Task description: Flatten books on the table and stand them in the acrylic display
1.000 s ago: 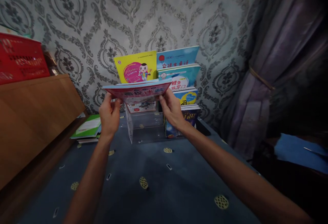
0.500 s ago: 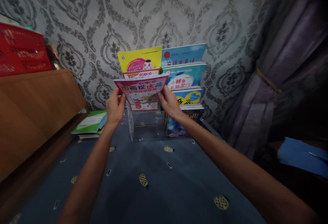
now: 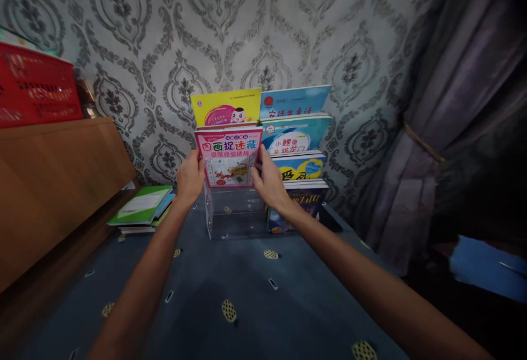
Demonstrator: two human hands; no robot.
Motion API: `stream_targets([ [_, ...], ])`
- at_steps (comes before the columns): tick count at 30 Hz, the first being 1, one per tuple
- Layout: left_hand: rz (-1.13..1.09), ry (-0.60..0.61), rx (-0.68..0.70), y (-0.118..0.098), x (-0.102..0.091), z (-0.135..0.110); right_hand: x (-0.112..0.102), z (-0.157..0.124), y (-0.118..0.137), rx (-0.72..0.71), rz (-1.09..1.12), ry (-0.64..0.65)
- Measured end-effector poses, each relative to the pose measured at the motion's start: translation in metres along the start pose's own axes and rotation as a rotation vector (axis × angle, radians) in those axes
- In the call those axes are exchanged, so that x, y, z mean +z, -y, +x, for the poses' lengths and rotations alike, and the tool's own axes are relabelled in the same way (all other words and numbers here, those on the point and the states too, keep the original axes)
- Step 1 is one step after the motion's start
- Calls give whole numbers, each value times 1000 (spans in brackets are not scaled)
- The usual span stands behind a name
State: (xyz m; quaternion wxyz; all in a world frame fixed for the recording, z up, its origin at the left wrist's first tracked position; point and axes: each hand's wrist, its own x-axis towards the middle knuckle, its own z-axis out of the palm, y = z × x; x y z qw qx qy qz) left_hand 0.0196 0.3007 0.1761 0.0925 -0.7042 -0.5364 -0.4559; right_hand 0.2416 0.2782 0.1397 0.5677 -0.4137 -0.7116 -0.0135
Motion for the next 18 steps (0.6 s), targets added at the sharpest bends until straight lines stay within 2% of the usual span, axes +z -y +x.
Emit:
stream_targets([
  [6,155,19,-19,-2,4,-2,6,-3,-4,-27,-64,5],
  [13,179,81,-44,-6,3,-3,11,-5,-3,-34,-135,-53],
  [18,190,82,-50,-7,4,-2,10,2,1,38,-113,-92],
])
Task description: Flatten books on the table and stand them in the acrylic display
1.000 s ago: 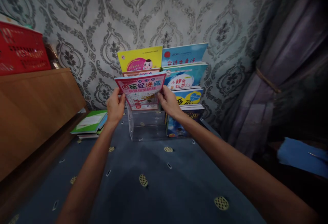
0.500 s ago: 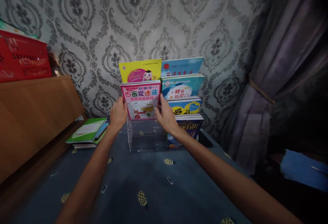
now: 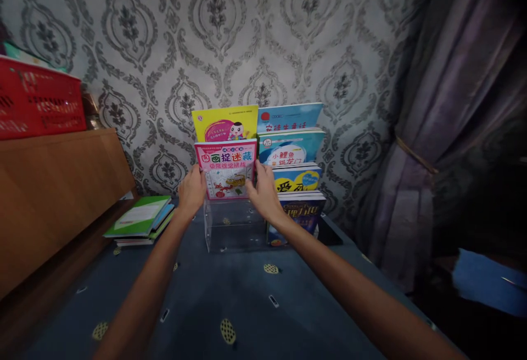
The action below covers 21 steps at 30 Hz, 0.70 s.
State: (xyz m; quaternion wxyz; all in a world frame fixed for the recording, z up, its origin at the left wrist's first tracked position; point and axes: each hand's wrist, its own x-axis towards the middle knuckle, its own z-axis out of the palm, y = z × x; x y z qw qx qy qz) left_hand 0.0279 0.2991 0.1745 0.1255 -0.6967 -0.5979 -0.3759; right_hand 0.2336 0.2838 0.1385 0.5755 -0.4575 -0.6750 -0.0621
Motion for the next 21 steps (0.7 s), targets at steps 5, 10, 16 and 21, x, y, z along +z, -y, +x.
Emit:
stream_targets([
  [5,20,-12,5,2,3,2,1,9,1,75,21,-2],
  [10,6,-10,20,3,4,2,2,17,1,212,187,29],
  [16,13,-26,13,1,6,0,6,18,3,247,319,-7],
  [21,-15,-53,20,1,9,1,11,21,1,277,308,-16],
])
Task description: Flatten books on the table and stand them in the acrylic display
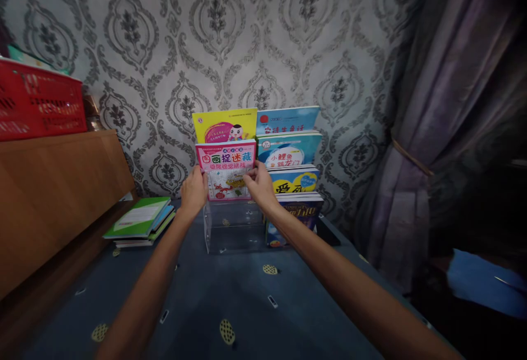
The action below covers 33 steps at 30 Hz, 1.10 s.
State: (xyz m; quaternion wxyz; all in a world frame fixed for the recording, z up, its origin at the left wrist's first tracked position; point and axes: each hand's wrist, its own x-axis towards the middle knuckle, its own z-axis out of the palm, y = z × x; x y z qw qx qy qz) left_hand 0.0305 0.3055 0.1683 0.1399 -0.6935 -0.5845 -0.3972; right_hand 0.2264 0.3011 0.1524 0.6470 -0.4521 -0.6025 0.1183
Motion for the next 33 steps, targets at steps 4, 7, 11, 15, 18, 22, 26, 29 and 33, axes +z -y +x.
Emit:
stream_targets([
  [4,13,15,-8,-1,0,3,4,3,-2,1,24,0],
  [7,55,56,-48,-3,-2,5,7,3,0,17,30,39],
  [11,78,112,-87,-4,-2,9,7,2,5,13,-1,64],
  [15,75,128,-97,-2,-2,12,8,0,4,-1,-13,57],
  [18,64,126,-97,-3,-1,12,11,-4,-2,-40,-17,37],
  [22,65,131,-122,-7,-2,11,15,-15,-10,-107,-36,14],
  [26,54,122,-129,-11,-3,10,17,-25,-12,-196,-97,29],
  [29,46,114,-127,-12,-3,10,18,-27,-12,-222,-132,57],
  [33,25,116,-117,-8,-1,11,17,-21,-16,-148,-118,52],
])
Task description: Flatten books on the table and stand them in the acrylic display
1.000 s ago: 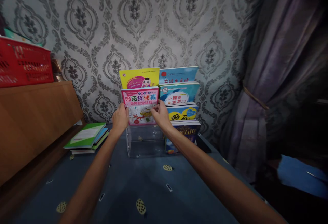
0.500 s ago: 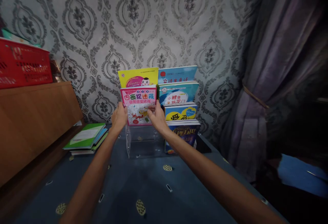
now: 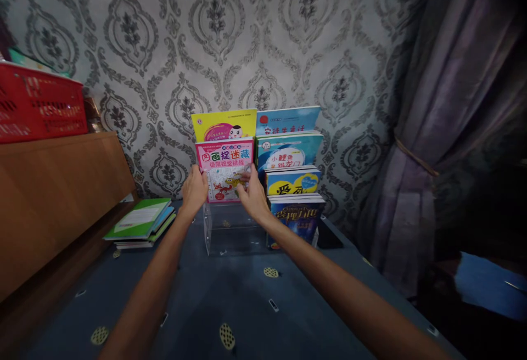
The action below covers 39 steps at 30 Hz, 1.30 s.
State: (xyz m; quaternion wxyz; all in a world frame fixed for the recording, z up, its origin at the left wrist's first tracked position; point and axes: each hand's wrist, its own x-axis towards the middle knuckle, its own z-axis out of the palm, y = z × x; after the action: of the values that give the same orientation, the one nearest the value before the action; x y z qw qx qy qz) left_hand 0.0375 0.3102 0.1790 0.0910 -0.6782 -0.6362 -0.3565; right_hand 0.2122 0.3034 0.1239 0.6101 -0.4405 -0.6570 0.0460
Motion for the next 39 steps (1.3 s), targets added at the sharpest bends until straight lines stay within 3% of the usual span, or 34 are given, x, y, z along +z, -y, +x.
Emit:
stream_targets([
  [4,-34,-21,52,6,4,3,-2,8,-2,109,144,22],
  [9,-48,-67,53,9,11,5,3,11,6,385,513,44],
  [12,-76,-78,50,10,13,5,7,10,8,437,632,31],
  [23,-121,-90,58,11,14,5,16,10,6,413,457,-77],
  [32,-93,-17,33,9,9,9,7,6,20,331,384,-2],
  [39,-60,11,33,9,7,8,-15,35,51,211,355,79],
])
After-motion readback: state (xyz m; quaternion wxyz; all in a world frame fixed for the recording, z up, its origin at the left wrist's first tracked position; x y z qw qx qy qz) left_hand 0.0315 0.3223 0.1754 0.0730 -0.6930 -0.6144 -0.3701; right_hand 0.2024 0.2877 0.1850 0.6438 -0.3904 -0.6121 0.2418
